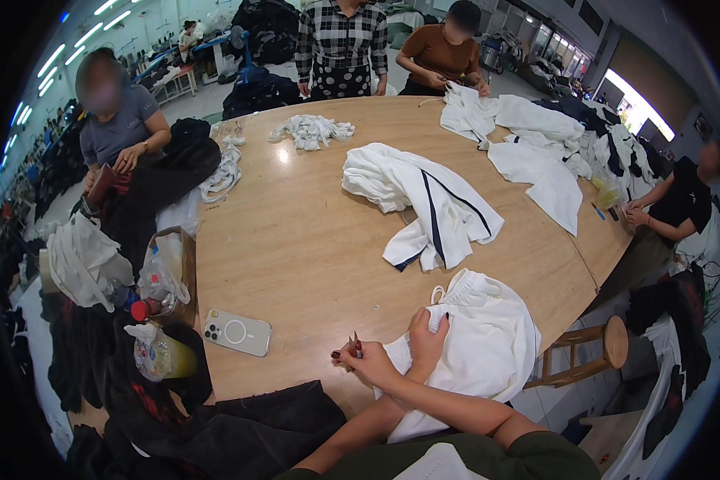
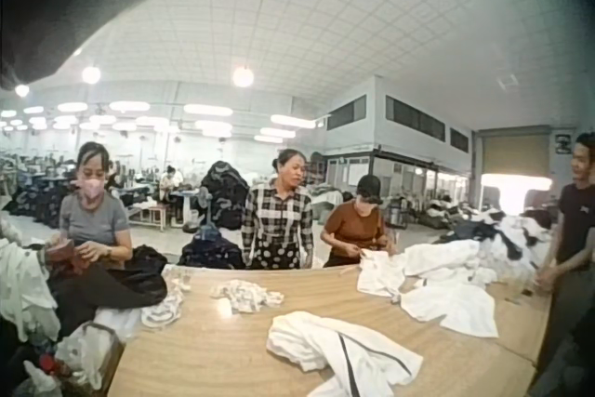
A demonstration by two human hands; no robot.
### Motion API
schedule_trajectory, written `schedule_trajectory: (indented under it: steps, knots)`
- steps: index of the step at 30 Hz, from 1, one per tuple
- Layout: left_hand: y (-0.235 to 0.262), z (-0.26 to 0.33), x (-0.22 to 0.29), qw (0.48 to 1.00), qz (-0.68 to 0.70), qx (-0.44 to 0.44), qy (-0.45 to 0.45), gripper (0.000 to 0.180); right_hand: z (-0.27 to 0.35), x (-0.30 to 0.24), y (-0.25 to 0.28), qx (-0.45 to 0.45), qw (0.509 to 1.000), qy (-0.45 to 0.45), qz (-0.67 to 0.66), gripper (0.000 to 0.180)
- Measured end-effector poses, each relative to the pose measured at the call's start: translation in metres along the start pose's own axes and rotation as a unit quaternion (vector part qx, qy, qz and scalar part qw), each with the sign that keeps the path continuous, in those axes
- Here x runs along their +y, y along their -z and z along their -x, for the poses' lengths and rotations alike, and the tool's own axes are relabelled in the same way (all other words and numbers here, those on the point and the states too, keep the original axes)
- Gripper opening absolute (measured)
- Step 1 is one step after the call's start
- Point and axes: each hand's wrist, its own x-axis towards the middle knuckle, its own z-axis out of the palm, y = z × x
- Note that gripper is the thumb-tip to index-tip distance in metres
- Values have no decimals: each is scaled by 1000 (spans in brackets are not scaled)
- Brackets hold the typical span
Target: Trimming loose threads from white shorts using small scissors in a factory setting.
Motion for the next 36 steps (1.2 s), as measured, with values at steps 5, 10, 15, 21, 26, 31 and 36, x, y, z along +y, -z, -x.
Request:
schedule_trajectory:
  steps: [5, 10, 15, 21, 26, 31, 36]
  knots:
    - [0, 0, 0, 1000, 7, -2, 2, 17, -1, 5, 1, -5, 1000, -11, -1, 20]
    - [-1, -2, -2, 999, -3, 22, -40, 18, -1, 2, 0, -4, 1000, -12, 16, 20]
    - [0, 0, 1, 1000, 6, -3, 9, 17, 0, 3, 0, -5, 1000, -8, 16, 20]
    - [0, 0, 2, 1000, -4, -1, 7, 17, -1, 13, 4, -17, 998, -16, 58, 19]
    - [-3, 0, -1, 1000, 3, 8, -1, 18, 12, -9, 7, -15, 995, 32, 95, 16]
    - [-1, 1, 1, 1000, -7, 9, 8, 22, 52, -53, 28, -61, 990, 86, 98, 11]
    - [-3, 1, -11, 1000, -2, 13, 24, 23, 92, -67, 83, -87, 987, 73, 114, 26]
